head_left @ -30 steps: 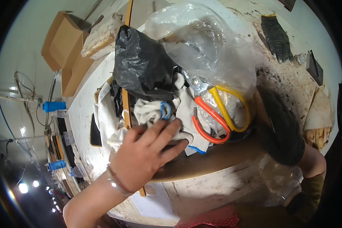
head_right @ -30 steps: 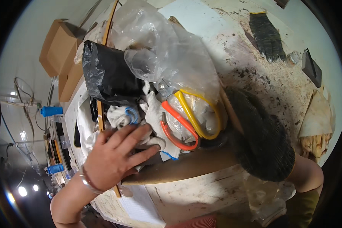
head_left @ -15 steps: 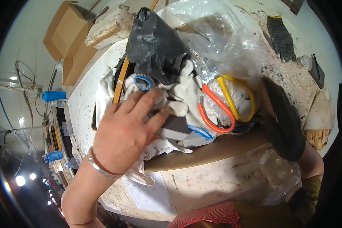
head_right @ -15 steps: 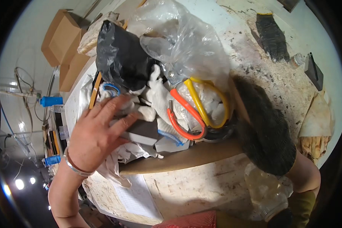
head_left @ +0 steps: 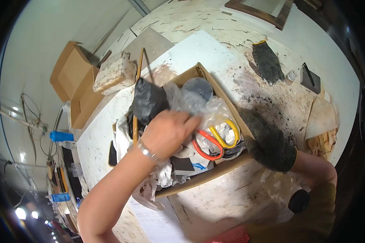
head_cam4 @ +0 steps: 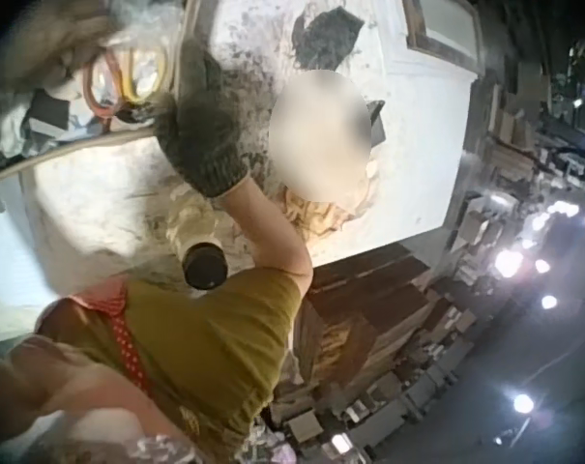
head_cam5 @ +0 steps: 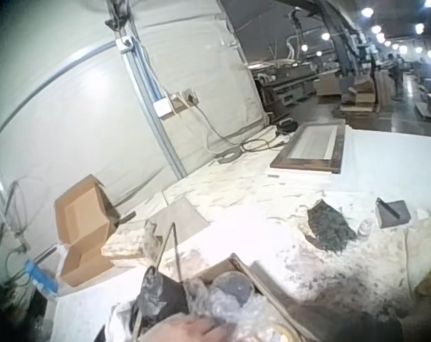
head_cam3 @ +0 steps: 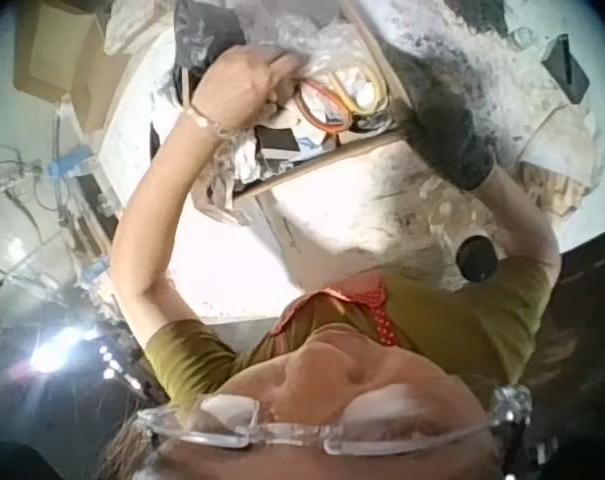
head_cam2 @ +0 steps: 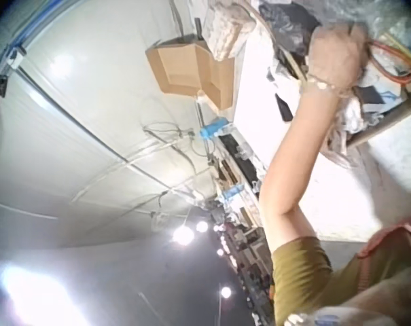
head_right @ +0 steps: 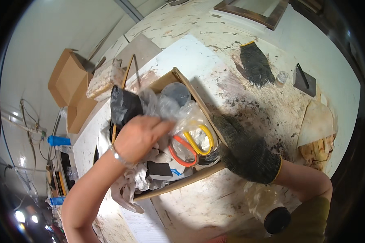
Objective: The person writes on a sheet of paper with a marker, places the paper into a stack of wooden boards, and uses an air blow gun to blow dust off the workbench and various items.
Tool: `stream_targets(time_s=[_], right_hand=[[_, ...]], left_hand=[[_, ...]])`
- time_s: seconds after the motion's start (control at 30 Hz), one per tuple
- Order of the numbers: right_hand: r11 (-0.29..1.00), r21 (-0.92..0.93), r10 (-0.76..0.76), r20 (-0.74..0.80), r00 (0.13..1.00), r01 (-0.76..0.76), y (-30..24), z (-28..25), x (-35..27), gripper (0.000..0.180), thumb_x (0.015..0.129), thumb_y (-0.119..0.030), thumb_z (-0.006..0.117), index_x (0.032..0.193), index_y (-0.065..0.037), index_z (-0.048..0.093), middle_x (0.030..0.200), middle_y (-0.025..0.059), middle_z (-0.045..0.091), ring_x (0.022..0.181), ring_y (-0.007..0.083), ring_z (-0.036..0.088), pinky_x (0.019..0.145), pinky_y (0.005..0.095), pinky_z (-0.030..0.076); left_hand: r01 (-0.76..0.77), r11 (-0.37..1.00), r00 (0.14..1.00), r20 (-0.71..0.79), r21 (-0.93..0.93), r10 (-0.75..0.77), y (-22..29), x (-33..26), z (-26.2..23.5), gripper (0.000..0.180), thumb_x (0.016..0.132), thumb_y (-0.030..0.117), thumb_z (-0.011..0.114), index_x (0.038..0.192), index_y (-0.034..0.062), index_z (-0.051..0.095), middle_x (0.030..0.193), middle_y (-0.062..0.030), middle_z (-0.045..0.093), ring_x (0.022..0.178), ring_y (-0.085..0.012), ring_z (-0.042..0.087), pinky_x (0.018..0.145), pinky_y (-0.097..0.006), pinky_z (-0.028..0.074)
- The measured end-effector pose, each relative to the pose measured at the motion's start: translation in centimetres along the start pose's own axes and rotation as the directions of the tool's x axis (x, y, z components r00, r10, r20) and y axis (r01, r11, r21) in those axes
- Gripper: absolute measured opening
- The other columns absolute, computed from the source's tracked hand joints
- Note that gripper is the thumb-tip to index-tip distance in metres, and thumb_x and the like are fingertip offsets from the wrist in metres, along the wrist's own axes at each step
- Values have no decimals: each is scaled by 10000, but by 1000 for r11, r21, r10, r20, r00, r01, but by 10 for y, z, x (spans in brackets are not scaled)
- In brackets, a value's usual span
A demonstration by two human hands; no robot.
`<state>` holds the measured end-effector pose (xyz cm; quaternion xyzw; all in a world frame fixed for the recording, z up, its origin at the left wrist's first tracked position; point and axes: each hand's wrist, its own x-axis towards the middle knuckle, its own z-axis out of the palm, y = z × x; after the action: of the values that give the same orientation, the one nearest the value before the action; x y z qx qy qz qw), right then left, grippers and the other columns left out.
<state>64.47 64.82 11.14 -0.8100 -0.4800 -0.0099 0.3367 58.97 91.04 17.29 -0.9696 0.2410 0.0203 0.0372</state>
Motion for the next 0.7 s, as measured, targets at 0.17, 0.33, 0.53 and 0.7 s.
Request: stream_targets(time_s=[0.17,0.33,0.53,0.7], right_hand=[[994,-94,-56,-4,998,56,4,6,1,509,804,-153,507,1247,73,400,1186,263,473,1069,380,490,919,453,390],[1000,-4,-15,-1,1000,15,4,6,-1,496,805,-159,510,1233,71,413,1180,268,474,1074,386,485,939,457,375],[999,-48,-6,-35,999,5,-4,2,1,479,815,-151,498,1229,75,413,1175,279,472,1101,401,466,971,460,358],[1000,16,5,-20,1000,-5,-3,5,2,490,812,-146,496,1237,79,405,1180,269,474,1102,396,468,970,451,362]], left_hand=[[80,997,942,324,22,-83,23,-46,-42,223,706,84,560,919,74,622,833,-70,579,804,-210,588,702,-325,469],[31,996,898,440,-85,9,37,-39,-72,79,670,107,575,725,63,609,706,-64,524,707,-251,587,625,-388,487],[131,991,953,271,27,-133,45,-26,-59,330,788,395,606,826,68,632,856,-77,528,835,-224,571,677,-368,476],[149,988,939,-307,-42,-155,9,24,-15,143,827,187,562,852,46,565,892,-122,562,905,-269,561,752,-368,454]])
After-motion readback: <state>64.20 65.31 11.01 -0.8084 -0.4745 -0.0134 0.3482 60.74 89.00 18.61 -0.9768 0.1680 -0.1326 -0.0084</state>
